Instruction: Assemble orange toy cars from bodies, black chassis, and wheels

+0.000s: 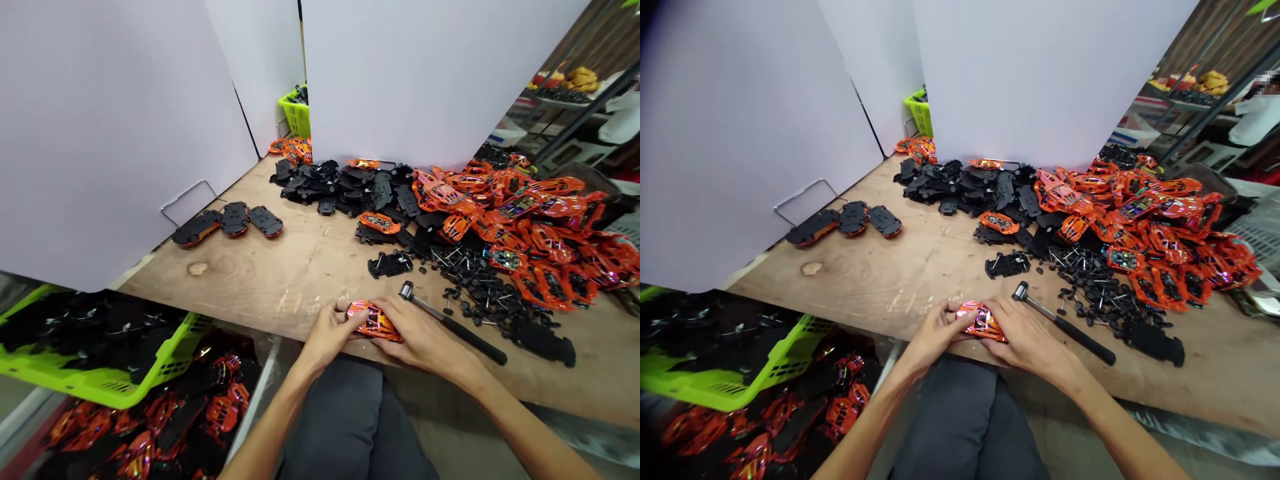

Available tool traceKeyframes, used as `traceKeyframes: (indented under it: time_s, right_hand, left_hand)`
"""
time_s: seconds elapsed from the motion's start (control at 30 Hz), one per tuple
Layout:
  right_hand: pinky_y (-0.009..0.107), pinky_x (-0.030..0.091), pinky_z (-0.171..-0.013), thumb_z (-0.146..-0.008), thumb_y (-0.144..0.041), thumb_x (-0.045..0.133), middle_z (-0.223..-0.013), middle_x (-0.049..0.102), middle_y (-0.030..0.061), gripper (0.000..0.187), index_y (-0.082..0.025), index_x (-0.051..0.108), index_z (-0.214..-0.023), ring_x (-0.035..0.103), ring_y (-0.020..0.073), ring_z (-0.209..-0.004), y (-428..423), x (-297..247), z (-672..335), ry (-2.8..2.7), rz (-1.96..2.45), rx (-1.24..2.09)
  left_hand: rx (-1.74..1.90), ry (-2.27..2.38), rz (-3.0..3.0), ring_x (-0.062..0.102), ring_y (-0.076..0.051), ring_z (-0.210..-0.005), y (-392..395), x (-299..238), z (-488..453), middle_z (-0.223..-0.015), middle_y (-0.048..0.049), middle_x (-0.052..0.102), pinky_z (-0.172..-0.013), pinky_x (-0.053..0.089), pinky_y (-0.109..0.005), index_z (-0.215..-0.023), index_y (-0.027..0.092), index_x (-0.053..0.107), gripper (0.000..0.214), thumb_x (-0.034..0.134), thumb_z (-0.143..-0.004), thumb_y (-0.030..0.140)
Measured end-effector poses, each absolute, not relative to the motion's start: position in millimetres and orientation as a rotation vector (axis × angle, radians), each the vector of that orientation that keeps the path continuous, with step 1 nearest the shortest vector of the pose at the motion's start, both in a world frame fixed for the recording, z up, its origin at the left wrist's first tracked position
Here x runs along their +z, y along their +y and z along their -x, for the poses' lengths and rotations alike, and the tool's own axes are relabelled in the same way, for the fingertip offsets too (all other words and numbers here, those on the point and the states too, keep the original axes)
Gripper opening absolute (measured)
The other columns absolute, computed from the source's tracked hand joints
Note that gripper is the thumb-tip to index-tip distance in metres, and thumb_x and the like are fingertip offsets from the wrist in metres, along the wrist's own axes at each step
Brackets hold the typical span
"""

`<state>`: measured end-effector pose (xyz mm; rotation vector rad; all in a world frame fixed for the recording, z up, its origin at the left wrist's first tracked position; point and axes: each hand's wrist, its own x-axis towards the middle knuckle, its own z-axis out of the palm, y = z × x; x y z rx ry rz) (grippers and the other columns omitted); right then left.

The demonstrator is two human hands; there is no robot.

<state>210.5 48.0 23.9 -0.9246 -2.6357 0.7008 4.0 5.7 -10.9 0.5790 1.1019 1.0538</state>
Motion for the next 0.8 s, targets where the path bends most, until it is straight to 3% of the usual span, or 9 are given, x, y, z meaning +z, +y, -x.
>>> traceKeyframes:
  time_s: [0.13, 0.27, 0.43, 0.53, 0.63, 0.73, 0.8]
  right_hand:
    - [0.049, 0.059, -0.099, -0.098, -0.025, 0.066, -0.133, 0.062, 0.016, 0.052, -0.021, 0.047, -0.146, 0.063, 0.032, -0.12, 46.0, 22.0, -207.1, -2.71, 0.957, 0.625]
    - [0.056, 0.056, -0.103, -0.1, -0.038, 0.064, -0.14, 0.06, 0.0216, 0.058, -0.016, 0.045, -0.15, 0.06, 0.0394, -0.129, 40.2, 8.2, -209.4, -2.794, 0.997, 0.381]
    - [0.058, 0.049, -0.111, -0.101, -0.049, 0.061, -0.148, 0.056, 0.0255, 0.069, -0.011, 0.04, -0.155, 0.053, 0.0431, -0.138, 35.2, -16.2, -209.4, -2.815, 0.967, 0.148]
    - [0.059, 0.05, -0.108, -0.1, -0.053, 0.06, -0.14, 0.061, 0.0269, 0.068, -0.009, 0.047, -0.15, 0.058, 0.044, -0.13, 38.4, -16.4, -202.3, -2.823, 0.991, 0.107]
    - [0.06, 0.049, -0.105, -0.097, -0.06, 0.061, -0.132, 0.065, 0.0247, 0.069, -0.01, 0.051, -0.145, 0.063, 0.042, -0.12, 43.3, -0.3, -201.2, -2.819, 0.979, 0.222]
    - [0.058, 0.044, -0.111, -0.096, -0.064, 0.061, -0.141, 0.061, 0.0207, 0.074, -0.017, 0.045, -0.151, 0.058, 0.0384, -0.128, 40.9, 16.5, -213.6, -2.592, 1.008, 0.472]
    - [0.049, 0.048, -0.109, -0.1, -0.058, 0.059, -0.14, 0.062, 0.016, 0.059, -0.023, 0.048, -0.146, 0.06, 0.0326, -0.127, 34.2, 17.9, -224.3, -2.304, 1.118, 0.696]
  left_hand:
    - [1.087, 1.06, -0.561, 0.078, -0.024, -0.086, 4.0, -17.6, -5.0, -0.093, -0.0102, 0.08, -0.083, 0.063, -0.039, -0.098, 0.017, 0.057, 0.056, 0.092, -0.07, 0.051]
    - [1.111, 1.067, -0.533, 0.078, -0.025, -0.088, 2.2, -18.5, -5.8, -0.095, -0.0107, 0.08, -0.082, 0.062, -0.037, -0.095, 0.017, 0.055, 0.055, 0.09, -0.073, 0.053]
    - [1.074, 1.127, -0.422, 0.079, -0.026, -0.085, 5.9, -14.6, -8.6, -0.093, -0.0116, 0.081, -0.077, 0.061, -0.035, -0.092, 0.018, 0.053, 0.062, 0.094, -0.064, 0.055]
    - [1.097, 1.189, -0.457, 0.077, -0.023, -0.077, 7.5, -13.5, -10.2, -0.087, -0.0096, 0.08, -0.073, 0.061, -0.033, -0.091, 0.018, 0.055, 0.062, 0.095, -0.063, 0.056]
    - [1.122, 1.203, -0.51, 0.076, -0.02, -0.074, 5.1, -11.7, -8.5, -0.084, -0.0071, 0.08, -0.074, 0.06, -0.031, -0.092, 0.018, 0.056, 0.057, 0.094, -0.066, 0.052]
    - [1.162, 1.124, -0.591, 0.077, -0.02, -0.08, 0.3, -9.8, -2.7, -0.091, -0.0066, 0.081, -0.079, 0.061, -0.032, -0.096, 0.019, 0.056, 0.05, 0.091, -0.073, 0.046]
    - [1.169, 1.066, -0.709, 0.078, -0.023, -0.089, -2.3, -9.6, 1.3, -0.101, -0.008, 0.081, -0.083, 0.061, -0.034, -0.104, 0.02, 0.059, 0.046, 0.089, -0.077, 0.043]
